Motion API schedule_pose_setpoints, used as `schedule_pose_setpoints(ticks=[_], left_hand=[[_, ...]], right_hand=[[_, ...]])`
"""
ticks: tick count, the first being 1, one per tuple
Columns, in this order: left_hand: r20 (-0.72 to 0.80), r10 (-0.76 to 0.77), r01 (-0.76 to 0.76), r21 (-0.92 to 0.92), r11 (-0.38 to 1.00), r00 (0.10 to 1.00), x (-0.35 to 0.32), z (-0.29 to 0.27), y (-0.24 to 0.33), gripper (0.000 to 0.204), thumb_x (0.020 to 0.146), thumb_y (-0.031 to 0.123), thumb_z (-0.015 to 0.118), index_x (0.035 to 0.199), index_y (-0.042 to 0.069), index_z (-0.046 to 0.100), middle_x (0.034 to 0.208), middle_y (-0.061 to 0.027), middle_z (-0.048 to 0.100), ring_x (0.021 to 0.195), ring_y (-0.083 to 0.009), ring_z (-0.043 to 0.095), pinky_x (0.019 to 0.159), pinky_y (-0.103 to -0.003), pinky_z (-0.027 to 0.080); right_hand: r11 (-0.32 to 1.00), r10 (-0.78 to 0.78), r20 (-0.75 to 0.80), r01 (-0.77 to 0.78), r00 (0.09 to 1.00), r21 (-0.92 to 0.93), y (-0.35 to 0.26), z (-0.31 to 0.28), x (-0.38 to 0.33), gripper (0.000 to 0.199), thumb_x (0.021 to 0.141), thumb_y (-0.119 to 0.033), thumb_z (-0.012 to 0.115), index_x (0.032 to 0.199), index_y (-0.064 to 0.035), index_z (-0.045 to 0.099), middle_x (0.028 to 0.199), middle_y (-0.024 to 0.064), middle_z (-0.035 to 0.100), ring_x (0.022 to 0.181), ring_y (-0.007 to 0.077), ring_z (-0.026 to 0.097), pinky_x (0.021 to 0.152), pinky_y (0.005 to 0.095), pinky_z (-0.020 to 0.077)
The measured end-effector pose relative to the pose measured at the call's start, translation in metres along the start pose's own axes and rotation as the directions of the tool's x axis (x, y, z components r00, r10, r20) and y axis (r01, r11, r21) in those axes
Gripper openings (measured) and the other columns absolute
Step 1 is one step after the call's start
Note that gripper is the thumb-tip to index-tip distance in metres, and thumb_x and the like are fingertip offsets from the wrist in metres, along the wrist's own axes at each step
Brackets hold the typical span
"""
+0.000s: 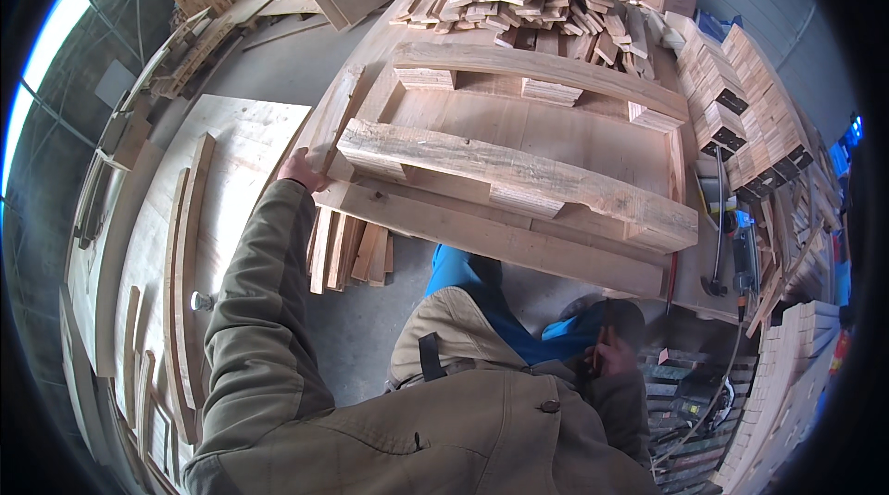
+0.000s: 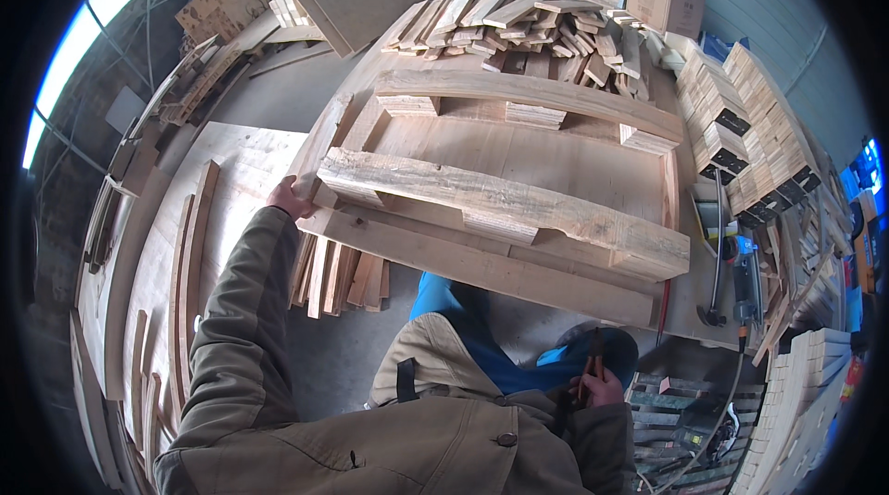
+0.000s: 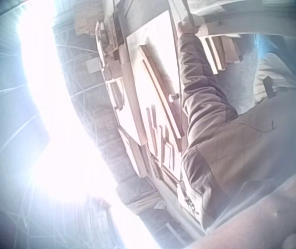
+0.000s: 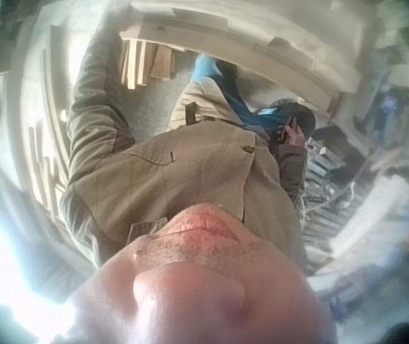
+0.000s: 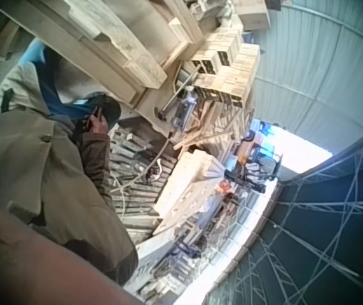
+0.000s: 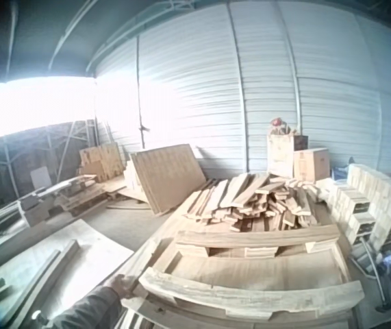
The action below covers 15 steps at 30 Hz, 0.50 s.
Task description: The person uses a chisel to scrape and smooth the edges of small wooden planks. They repeatedly pick up planks, scrape along the edges, and place them back on a workbench in a woodworking shop.
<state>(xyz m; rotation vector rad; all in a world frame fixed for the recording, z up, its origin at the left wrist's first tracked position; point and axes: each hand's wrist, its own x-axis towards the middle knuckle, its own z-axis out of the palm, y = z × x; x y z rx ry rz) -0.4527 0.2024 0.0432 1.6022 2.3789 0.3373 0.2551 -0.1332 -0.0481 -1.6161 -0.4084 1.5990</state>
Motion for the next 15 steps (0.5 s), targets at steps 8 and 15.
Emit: schedule_pose_setpoints(ticks=[8, 15], left_hand=[[-0.026, -0.098, 0.095, -0.095, 0.991, 0.995, 0.013, -0.008, -0.012, 0.108, 0.060, 0.028, 0.094, 0.153, -0.004, 0.047, 0.126, -0.0214, 0.073, 0.122, -0.0315, 0.069, 0.107, -0.039, 0.053], [0.071, -0.066, 0.078, -0.170, 0.982, 0.995, 0.012, 0.007, -0.010, 0.108, 0.070, 0.023, 0.095, 0.156, -0.009, 0.039, 0.120, -0.0253, 0.073, 0.108, -0.0282, 0.074, 0.098, -0.039, 0.057]], right_hand=[[1.000, 0.017, -0.041, -0.017, 0.999, 0.014, -0.005, 0.009, -0.006, 0.036, 0.097, -0.009, 0.059, 0.132, -0.0019, 0.057, 0.098, 0.0193, 0.071, 0.079, 0.0301, 0.072, 0.066, 0.0420, 0.0593], [0.999, 0.007, -0.024, -0.006, 1.000, 0.035, -0.004, 0.006, -0.005, 0.035, 0.097, -0.009, 0.058, 0.132, -0.0019, 0.057, 0.098, 0.0189, 0.071, 0.078, 0.0302, 0.071, 0.068, 0.0427, 0.0591]])
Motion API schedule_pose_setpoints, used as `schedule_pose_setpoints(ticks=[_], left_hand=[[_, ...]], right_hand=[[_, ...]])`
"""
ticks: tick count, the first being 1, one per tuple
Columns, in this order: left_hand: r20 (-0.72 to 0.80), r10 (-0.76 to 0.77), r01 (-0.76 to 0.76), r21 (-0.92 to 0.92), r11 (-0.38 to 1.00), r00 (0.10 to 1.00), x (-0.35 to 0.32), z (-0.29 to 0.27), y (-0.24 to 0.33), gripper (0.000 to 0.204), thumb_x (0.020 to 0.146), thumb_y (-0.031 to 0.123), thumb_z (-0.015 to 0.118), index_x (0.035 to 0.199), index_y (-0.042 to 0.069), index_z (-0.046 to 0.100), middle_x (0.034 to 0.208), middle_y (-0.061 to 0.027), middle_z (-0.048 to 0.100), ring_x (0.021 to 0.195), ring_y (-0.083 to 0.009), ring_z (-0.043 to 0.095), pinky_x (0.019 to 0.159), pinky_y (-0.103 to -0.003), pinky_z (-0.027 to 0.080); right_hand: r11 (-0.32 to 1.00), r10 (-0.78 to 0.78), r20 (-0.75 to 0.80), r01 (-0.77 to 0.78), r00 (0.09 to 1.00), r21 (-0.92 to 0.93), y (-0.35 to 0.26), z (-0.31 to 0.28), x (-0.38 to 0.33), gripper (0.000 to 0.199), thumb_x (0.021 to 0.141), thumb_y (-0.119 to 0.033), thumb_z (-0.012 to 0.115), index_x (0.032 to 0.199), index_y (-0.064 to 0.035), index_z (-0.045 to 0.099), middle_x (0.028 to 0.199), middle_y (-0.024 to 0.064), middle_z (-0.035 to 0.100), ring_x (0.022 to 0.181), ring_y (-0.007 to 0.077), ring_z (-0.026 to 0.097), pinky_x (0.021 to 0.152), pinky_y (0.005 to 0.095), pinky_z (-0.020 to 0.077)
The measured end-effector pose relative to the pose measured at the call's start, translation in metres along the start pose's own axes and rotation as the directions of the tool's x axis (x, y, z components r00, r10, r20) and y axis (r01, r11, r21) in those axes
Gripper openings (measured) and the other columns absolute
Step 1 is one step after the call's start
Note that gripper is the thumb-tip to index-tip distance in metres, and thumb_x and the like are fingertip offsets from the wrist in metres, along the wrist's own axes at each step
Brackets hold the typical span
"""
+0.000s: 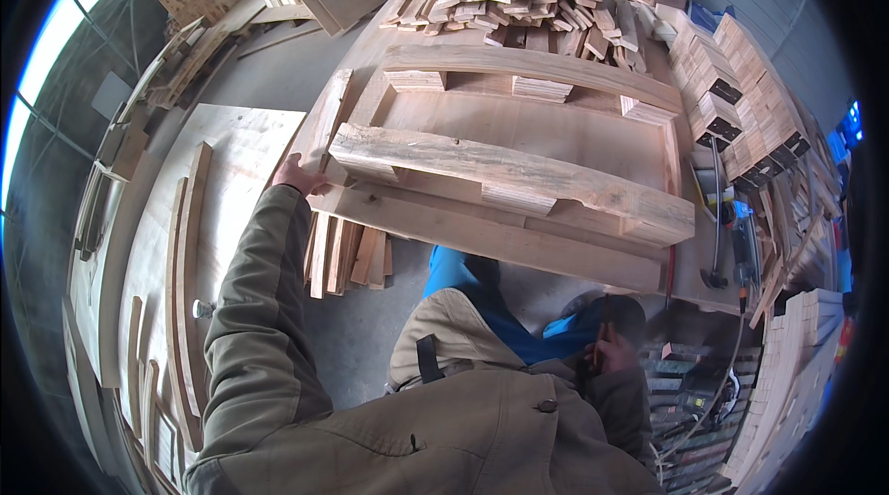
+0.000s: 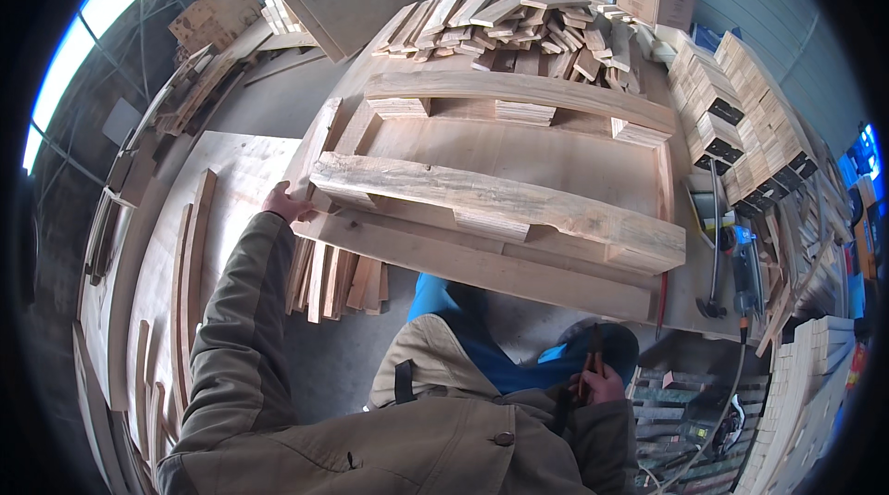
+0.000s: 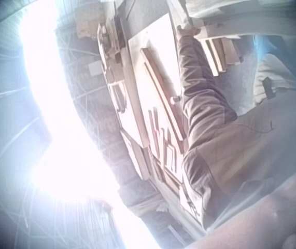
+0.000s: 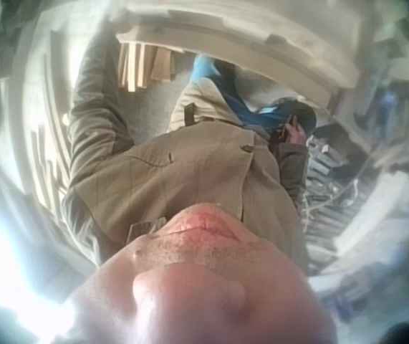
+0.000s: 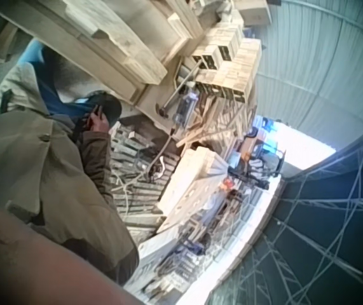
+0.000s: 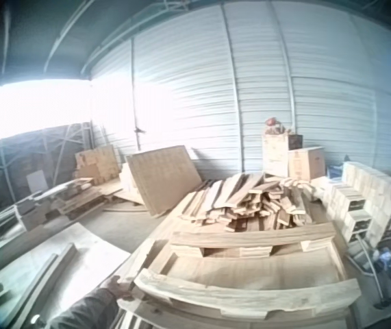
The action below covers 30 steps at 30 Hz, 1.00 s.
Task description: The person uses a chisel to scrape and smooth the edges of small wooden planks. They repeatedly pick up planks, scrape along the edges, and place them back on a workbench in a woodworking shop.
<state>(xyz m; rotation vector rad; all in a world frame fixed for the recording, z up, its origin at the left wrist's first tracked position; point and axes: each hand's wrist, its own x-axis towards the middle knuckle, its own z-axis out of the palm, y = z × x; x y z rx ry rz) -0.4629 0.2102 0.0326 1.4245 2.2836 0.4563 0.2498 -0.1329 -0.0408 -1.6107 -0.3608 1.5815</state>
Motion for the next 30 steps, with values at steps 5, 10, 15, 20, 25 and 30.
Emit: schedule_pose_setpoints(ticks=[5, 10, 15, 20, 25, 30], left_hand=[[-0.013, 0.030, -0.028, 0.107, 0.994, 0.999, 0.005, -0.004, 0.013, 0.105, 0.069, 0.032, 0.096, 0.154, -0.004, 0.045, 0.129, -0.0222, 0.071, 0.120, -0.0300, 0.069, 0.107, -0.039, 0.053], [0.013, -0.012, 0.011, 0.074, 0.997, 1.000, 0.016, -0.002, 0.013, 0.095, 0.075, 0.027, 0.093, 0.153, -0.003, 0.047, 0.139, -0.0245, 0.066, 0.129, -0.0318, 0.065, 0.111, -0.040, 0.051], [-0.033, -0.025, 0.027, 0.072, 0.997, 0.999, 0.026, 0.005, 0.003, 0.087, 0.077, 0.023, 0.091, 0.151, -0.002, 0.051, 0.141, -0.0254, 0.065, 0.133, -0.0341, 0.063, 0.114, -0.041, 0.049], [-0.109, 0.012, 0.008, 0.178, 0.984, 0.994, 0.015, 0.004, 0.011, 0.080, 0.079, 0.029, 0.083, 0.147, -0.001, 0.056, 0.140, -0.0254, 0.065, 0.133, -0.0357, 0.062, 0.115, -0.040, 0.048], [-0.099, 0.034, -0.006, 0.269, 0.963, 0.994, 0.004, -0.002, 0.019, 0.080, 0.078, 0.032, 0.080, 0.148, 0.000, 0.056, 0.138, -0.0255, 0.066, 0.131, -0.0363, 0.063, 0.113, -0.040, 0.049], [-0.087, 0.055, -0.030, 0.267, 0.963, 0.995, 0.007, 0.000, 0.016, 0.083, 0.076, 0.033, 0.083, 0.147, -0.001, 0.056, 0.136, -0.0249, 0.068, 0.128, -0.0351, 0.065, 0.109, -0.041, 0.052]], right_hand=[[1.000, 0.007, 0.006, -0.007, 1.000, 0.015, 0.002, 0.000, 0.000, 0.036, 0.096, -0.009, 0.058, 0.131, -0.0025, 0.056, 0.098, 0.0179, 0.070, 0.078, 0.0294, 0.071, 0.067, 0.0421, 0.0586], [0.999, 0.022, -0.012, -0.022, 1.000, -0.032, -0.001, 0.001, -0.001, 0.035, 0.097, -0.010, 0.058, 0.131, -0.0042, 0.056, 0.098, 0.0164, 0.070, 0.077, 0.0279, 0.070, 0.063, 0.0413, 0.0579], [0.998, 0.025, -0.013, -0.026, 1.000, -0.064, -0.003, 0.002, -0.001, 0.033, 0.097, -0.012, 0.058, 0.129, -0.0049, 0.056, 0.097, 0.0156, 0.070, 0.076, 0.0266, 0.069, 0.060, 0.0406, 0.0573], [0.999, 0.016, -0.005, -0.017, 1.000, -0.042, -0.002, 0.002, -0.001, 0.033, 0.098, -0.012, 0.058, 0.130, -0.0036, 0.056, 0.097, 0.0164, 0.070, 0.076, 0.0261, 0.069, 0.060, 0.0402, 0.0576], [0.998, 0.011, -0.020, -0.012, 1.000, -0.068, -0.002, 0.001, 0.000, 0.035, 0.098, -0.011, 0.057, 0.132, -0.0018, 0.055, 0.098, 0.0177, 0.071, 0.075, 0.0267, 0.070, 0.060, 0.0400, 0.0578], [0.998, 0.035, -0.015, -0.036, 0.999, -0.043, -0.005, 0.002, 0.003, 0.035, 0.098, -0.010, 0.057, 0.133, -0.0018, 0.055, 0.098, 0.0185, 0.070, 0.075, 0.0281, 0.070, 0.060, 0.0405, 0.0579]])
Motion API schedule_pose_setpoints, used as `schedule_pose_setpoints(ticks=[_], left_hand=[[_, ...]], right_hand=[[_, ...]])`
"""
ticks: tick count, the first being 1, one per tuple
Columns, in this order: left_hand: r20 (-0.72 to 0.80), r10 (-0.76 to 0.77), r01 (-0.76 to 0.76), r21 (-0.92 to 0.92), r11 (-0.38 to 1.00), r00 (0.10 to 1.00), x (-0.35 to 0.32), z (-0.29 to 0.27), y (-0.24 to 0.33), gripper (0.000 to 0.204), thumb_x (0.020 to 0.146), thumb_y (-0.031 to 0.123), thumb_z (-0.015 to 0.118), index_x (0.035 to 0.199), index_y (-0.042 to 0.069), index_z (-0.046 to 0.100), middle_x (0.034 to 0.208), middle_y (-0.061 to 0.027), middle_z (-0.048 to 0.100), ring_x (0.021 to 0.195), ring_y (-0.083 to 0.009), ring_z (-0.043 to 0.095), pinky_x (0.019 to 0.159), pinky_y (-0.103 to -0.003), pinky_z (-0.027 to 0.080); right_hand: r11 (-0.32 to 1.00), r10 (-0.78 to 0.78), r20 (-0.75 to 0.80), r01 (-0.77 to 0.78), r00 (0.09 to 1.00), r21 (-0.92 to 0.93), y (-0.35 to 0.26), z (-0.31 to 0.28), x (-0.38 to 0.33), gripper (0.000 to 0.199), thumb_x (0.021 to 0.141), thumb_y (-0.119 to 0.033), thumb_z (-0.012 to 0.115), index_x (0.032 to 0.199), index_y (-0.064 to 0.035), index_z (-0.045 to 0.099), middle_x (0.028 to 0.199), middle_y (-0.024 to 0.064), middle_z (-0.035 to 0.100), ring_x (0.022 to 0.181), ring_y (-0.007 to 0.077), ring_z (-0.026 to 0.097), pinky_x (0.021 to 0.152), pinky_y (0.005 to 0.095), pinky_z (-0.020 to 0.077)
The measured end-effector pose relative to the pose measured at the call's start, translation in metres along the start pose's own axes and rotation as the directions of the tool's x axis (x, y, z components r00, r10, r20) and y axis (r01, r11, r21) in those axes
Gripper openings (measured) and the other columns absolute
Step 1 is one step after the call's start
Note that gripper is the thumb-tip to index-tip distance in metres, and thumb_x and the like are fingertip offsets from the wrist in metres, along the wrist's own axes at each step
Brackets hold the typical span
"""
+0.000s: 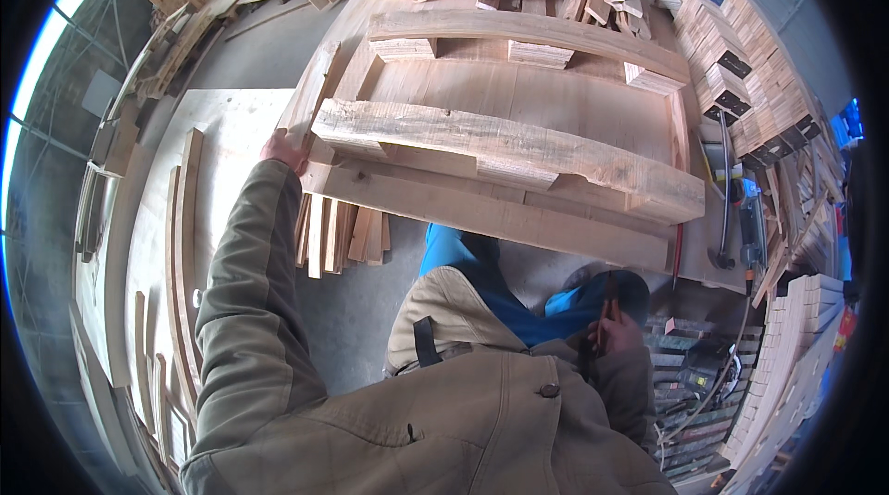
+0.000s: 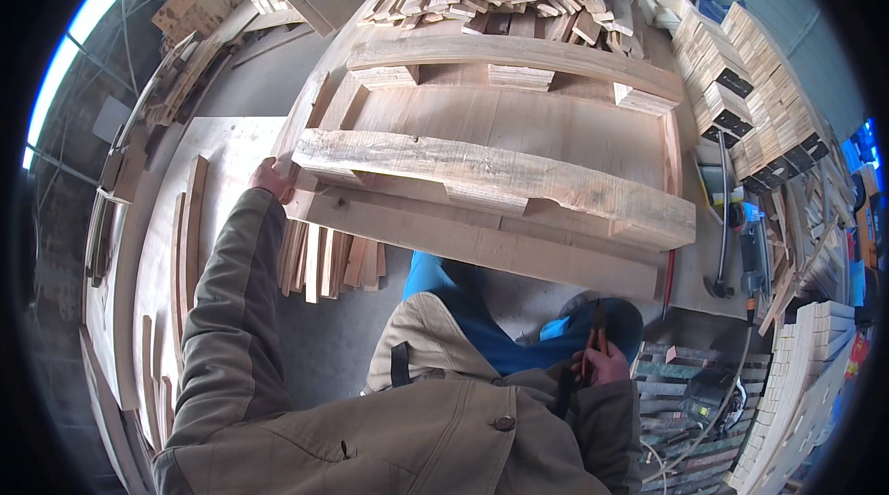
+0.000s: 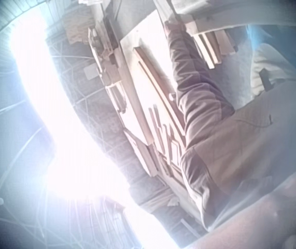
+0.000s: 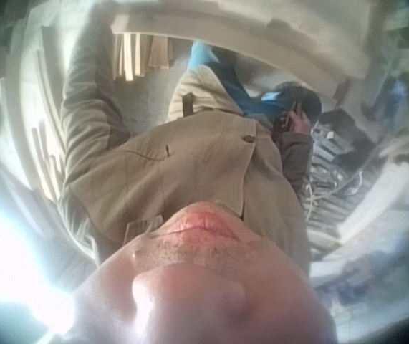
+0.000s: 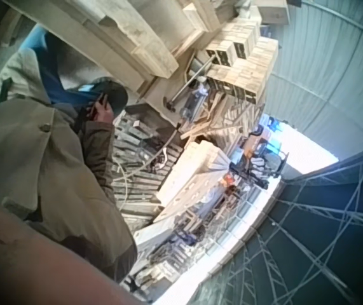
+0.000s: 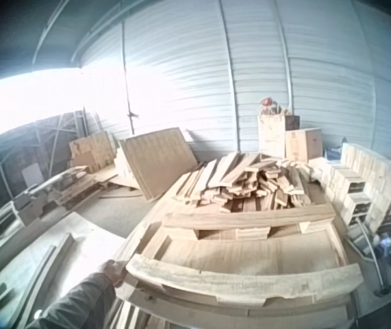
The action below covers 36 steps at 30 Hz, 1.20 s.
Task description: The person uses a chisel to scrape and smooth the edges of small wooden planks. They repeatedly pick up planks, scrape along the edges, and place them back on a workbench in a woodworking shop.
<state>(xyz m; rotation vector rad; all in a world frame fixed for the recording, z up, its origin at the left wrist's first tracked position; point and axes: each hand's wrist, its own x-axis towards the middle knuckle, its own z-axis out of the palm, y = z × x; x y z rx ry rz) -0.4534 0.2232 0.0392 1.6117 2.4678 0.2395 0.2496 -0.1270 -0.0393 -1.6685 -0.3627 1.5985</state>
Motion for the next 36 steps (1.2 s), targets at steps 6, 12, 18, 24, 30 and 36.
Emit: schedule_pose_setpoints(ticks=[6, 12, 18, 24, 30, 36], left_hand=[[0.165, -0.110, 0.161, -0.333, 0.929, 0.980, 0.009, -0.013, 0.003, 0.051, 0.082, 0.024, 0.076, 0.127, 0.004, 0.065, 0.113, -0.0136, 0.070, 0.098, -0.0267, 0.071, 0.079, -0.039, 0.059], [0.276, -0.159, 0.311, -0.691, 0.653, 0.948, 0.013, -0.033, -0.007, 0.021, 0.087, 0.029, 0.063, 0.100, 0.013, 0.063, 0.091, -0.0056, 0.062, 0.075, -0.0191, 0.063, 0.058, -0.039, 0.048], [0.296, -0.103, 0.313, -0.872, 0.376, 0.950, -0.012, -0.050, -0.007, 0.040, 0.091, 0.027, 0.058, 0.127, 0.010, 0.058, 0.093, -0.0076, 0.062, 0.075, -0.0187, 0.060, 0.055, -0.035, 0.046], [0.203, 0.135, 0.164, -0.952, 0.258, 0.970, -0.079, -0.094, 0.017, 0.066, 0.088, 0.023, 0.060, 0.151, 0.007, 0.047, 0.107, -0.0087, 0.062, 0.082, -0.0170, 0.059, 0.056, -0.029, 0.048], [0.153, 0.434, 0.045, -0.967, 0.249, 0.888, -0.168, -0.101, 0.078, 0.073, 0.068, -0.005, 0.071, 0.140, 0.000, 0.056, 0.119, -0.0147, 0.065, 0.088, -0.0170, 0.065, 0.064, -0.031, 0.056], [0.470, 0.803, 0.330, -0.873, 0.360, 0.367, -0.263, -0.040, 0.149, 0.080, 0.063, -0.004, 0.079, 0.140, -0.006, 0.056, 0.124, -0.0163, 0.068, 0.094, -0.0174, 0.069, 0.072, -0.029, 0.057]], right_hand=[[1.000, -0.005, 0.004, 0.005, 1.000, 0.007, 0.001, 0.000, -0.001, 0.035, 0.099, -0.009, 0.057, 0.133, -0.0024, 0.054, 0.098, 0.0184, 0.070, 0.075, 0.0290, 0.070, 0.061, 0.0414, 0.0582], [1.000, 0.012, 0.005, -0.012, 1.000, 0.010, 0.003, -0.003, 0.004, 0.036, 0.099, -0.009, 0.058, 0.134, -0.0025, 0.053, 0.099, 0.0187, 0.070, 0.076, 0.0299, 0.070, 0.061, 0.0422, 0.0584], [0.999, -0.008, 0.012, 0.007, 1.000, 0.031, 0.006, -0.003, 0.003, 0.039, 0.099, -0.009, 0.058, 0.137, -0.0025, 0.052, 0.100, 0.0190, 0.070, 0.077, 0.0304, 0.071, 0.062, 0.0432, 0.0585], [1.000, -0.009, -0.004, 0.009, 1.000, 0.029, -0.002, 0.006, -0.008, 0.039, 0.097, -0.008, 0.059, 0.135, -0.0022, 0.054, 0.097, 0.0180, 0.070, 0.076, 0.0287, 0.071, 0.062, 0.0415, 0.0585], [0.999, -0.030, -0.017, 0.030, 0.999, -0.019, -0.003, 0.012, -0.012, 0.040, 0.095, -0.008, 0.061, 0.134, -0.0043, 0.058, 0.095, 0.0147, 0.072, 0.074, 0.0230, 0.071, 0.061, 0.0361, 0.0577], [0.983, -0.175, 0.026, 0.176, 0.984, -0.050, 0.000, 0.011, -0.028, 0.042, 0.093, -0.008, 0.067, 0.135, -0.0018, 0.060, 0.097, 0.0120, 0.072, 0.076, 0.0206, 0.072, 0.064, 0.0334, 0.0577]])
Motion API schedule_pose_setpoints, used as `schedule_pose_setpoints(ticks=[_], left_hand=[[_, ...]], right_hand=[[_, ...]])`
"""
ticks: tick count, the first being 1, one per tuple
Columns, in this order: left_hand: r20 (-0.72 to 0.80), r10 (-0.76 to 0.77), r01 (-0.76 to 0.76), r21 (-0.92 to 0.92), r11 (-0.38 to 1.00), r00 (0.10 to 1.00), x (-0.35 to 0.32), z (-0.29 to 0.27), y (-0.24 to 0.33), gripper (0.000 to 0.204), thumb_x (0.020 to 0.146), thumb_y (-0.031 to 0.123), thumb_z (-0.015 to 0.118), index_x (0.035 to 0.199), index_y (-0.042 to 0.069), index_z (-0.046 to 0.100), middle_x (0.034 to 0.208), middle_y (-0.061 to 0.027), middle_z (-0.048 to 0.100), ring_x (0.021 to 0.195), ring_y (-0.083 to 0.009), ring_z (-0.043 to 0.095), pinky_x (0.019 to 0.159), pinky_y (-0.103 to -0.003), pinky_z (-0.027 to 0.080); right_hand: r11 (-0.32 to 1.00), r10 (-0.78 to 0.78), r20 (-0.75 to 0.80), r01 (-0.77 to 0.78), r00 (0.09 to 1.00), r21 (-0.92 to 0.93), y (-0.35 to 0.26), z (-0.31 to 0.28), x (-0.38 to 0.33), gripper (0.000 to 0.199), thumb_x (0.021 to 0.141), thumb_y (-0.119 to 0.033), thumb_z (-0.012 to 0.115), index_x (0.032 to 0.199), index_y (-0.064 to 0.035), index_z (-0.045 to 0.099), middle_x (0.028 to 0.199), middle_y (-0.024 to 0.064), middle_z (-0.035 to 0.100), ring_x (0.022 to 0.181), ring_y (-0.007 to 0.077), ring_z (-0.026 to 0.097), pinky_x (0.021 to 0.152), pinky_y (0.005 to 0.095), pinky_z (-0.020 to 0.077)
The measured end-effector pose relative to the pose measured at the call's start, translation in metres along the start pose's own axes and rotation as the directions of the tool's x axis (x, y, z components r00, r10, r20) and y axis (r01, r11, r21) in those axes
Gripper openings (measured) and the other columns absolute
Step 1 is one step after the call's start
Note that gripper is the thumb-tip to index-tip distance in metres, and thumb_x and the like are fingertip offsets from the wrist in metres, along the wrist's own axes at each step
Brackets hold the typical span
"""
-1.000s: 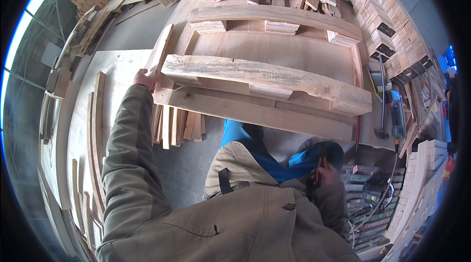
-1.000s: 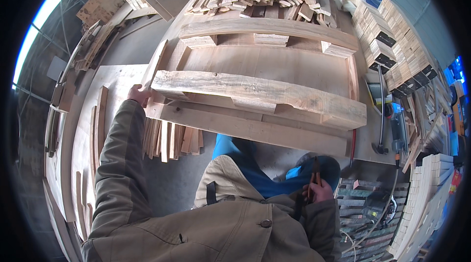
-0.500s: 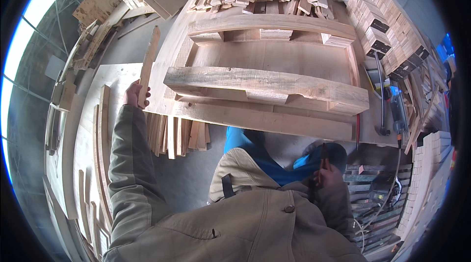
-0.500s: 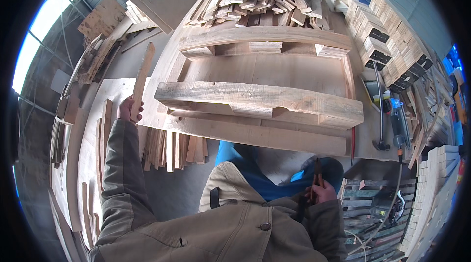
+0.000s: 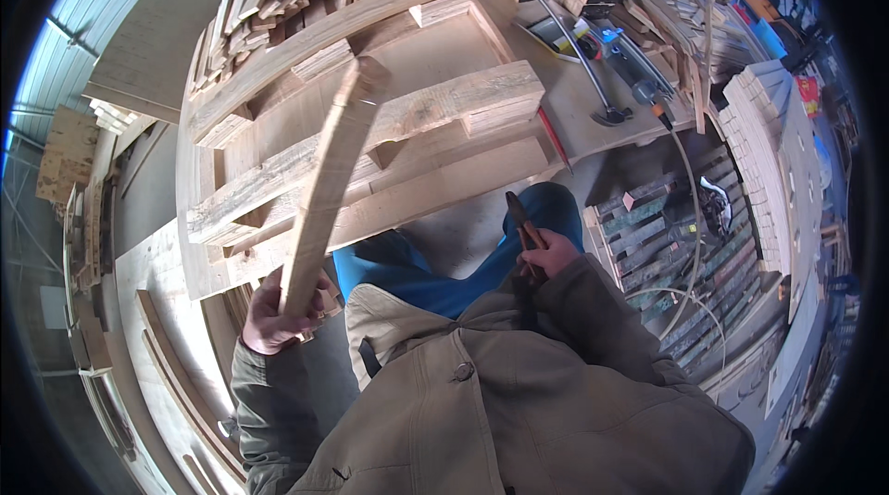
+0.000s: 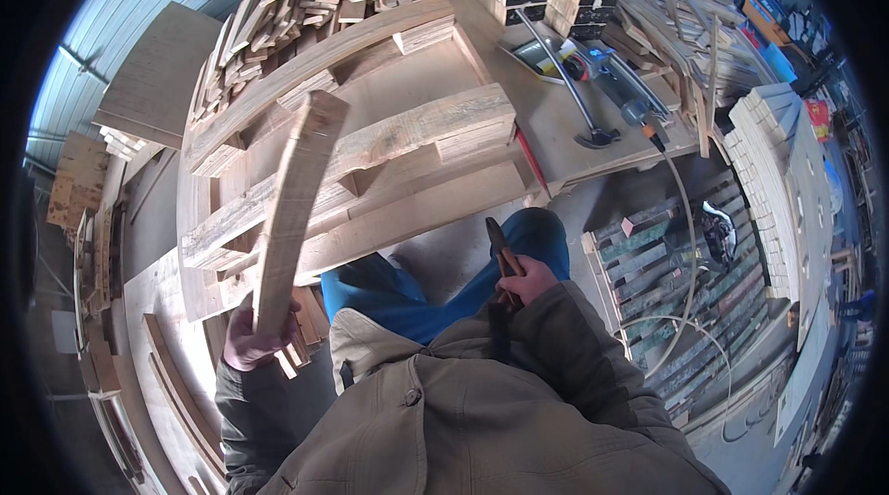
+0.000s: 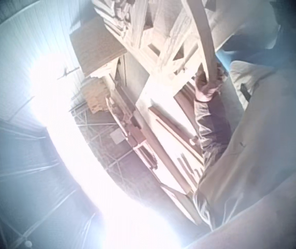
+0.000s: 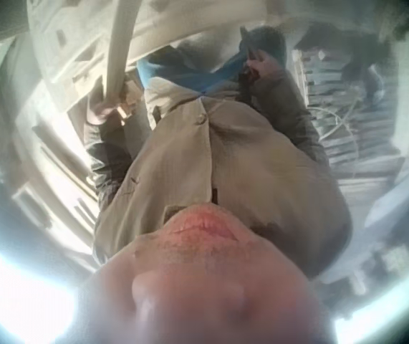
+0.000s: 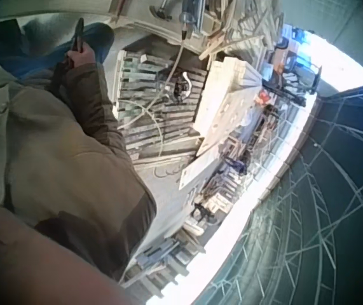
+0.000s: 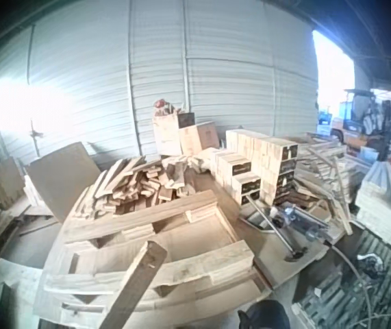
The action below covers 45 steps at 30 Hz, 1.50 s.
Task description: The person uses a chisel to scrape and smooth the edges of small wooden planks. They repeatedly pick up planks, scrape along the edges, and place them back on a workbench in a woodworking shop.
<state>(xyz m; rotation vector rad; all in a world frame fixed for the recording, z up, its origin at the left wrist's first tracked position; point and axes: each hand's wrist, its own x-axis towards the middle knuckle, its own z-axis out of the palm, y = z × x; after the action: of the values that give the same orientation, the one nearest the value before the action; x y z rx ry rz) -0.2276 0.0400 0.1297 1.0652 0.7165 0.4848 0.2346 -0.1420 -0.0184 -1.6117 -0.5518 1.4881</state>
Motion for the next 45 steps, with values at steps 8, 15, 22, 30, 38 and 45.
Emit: schedule_pose_setpoints(ticks=[8, 15, 22, 30, 38, 45], left_hand=[[0.261, -0.270, 0.263, 0.062, 0.963, 0.927, 0.052, 0.079, -0.062, 0.080, 0.067, 0.008, 0.077, 0.144, -0.001, 0.057, 0.120, -0.0094, 0.068, 0.097, -0.0167, 0.065, 0.085, -0.030, 0.054], [0.257, -0.339, 0.346, 0.020, 0.938, 0.905, 0.064, 0.087, -0.081, 0.072, 0.067, 0.013, 0.078, 0.135, 0.000, 0.061, 0.116, -0.0079, 0.067, 0.093, -0.0159, 0.066, 0.079, -0.030, 0.055], [0.145, -0.257, 0.249, 0.074, 0.966, 0.955, 0.068, 0.090, -0.091, 0.085, 0.068, 0.012, 0.077, 0.149, 0.002, 0.054, 0.120, -0.0093, 0.067, 0.093, -0.0166, 0.066, 0.077, -0.032, 0.056], [0.129, -0.231, 0.205, 0.187, 0.961, 0.964, 0.069, 0.093, -0.099, 0.088, 0.072, 0.004, 0.071, 0.156, 0.003, 0.048, 0.121, -0.0100, 0.066, 0.097, -0.0174, 0.066, 0.085, -0.033, 0.057], [0.110, -0.260, 0.234, 0.205, 0.950, 0.959, 0.068, 0.093, -0.103, 0.092, 0.075, 0.005, 0.073, 0.161, 0.004, 0.040, 0.129, -0.0127, 0.064, 0.105, -0.0198, 0.068, 0.093, -0.036, 0.057], [0.144, -0.149, 0.092, 0.344, 0.935, 0.978, 0.071, 0.086, -0.108, 0.090, 0.076, 0.007, 0.075, 0.160, 0.003, 0.043, 0.131, -0.0120, 0.065, 0.107, -0.0174, 0.064, 0.095, -0.033, 0.053]], right_hand=[[0.996, -0.078, -0.123, 0.084, 0.989, 0.039, -0.008, -0.003, -0.033, 0.045, 0.091, -0.007, 0.067, 0.135, -0.0005, 0.060, 0.099, 0.0097, 0.071, 0.079, 0.0179, 0.070, 0.067, 0.0310, 0.0557], [0.980, -0.122, -0.186, 0.148, 0.975, 0.132, -0.016, -0.006, -0.047, 0.050, 0.089, -0.006, 0.066, 0.138, -0.0008, 0.059, 0.099, 0.0095, 0.070, 0.079, 0.0172, 0.068, 0.069, 0.0302, 0.0542], [0.914, -0.389, -0.263, 0.405, 0.883, 0.008, -0.039, -0.001, -0.059, 0.061, 0.085, 0.001, 0.066, 0.145, -0.0010, 0.055, 0.106, 0.0089, 0.068, 0.088, 0.0140, 0.066, 0.081, 0.0290, 0.0551], [0.909, -0.323, -0.299, 0.382, 0.898, 0.167, -0.044, -0.007, -0.042, 0.041, 0.090, -0.001, 0.064, 0.130, 0.0013, 0.062, 0.093, 0.0080, 0.067, 0.079, 0.0145, 0.066, 0.076, 0.0299, 0.0558], [0.972, -0.200, -0.155, 0.215, 0.967, 0.092, -0.013, 0.002, -0.028, 0.019, 0.092, -0.008, 0.064, 0.109, -0.0004, 0.064, 0.085, 0.0102, 0.066, 0.074, 0.0211, 0.066, 0.072, 0.0354, 0.0543], [0.745, -0.308, -0.225, 0.087, 0.924, -0.661, -0.028, -0.017, -0.022, 0.023, 0.091, -0.013, 0.069, 0.113, -0.0054, 0.067, 0.098, 0.0177, 0.072, 0.096, 0.0389, 0.070, 0.085, 0.0456, 0.0542]])
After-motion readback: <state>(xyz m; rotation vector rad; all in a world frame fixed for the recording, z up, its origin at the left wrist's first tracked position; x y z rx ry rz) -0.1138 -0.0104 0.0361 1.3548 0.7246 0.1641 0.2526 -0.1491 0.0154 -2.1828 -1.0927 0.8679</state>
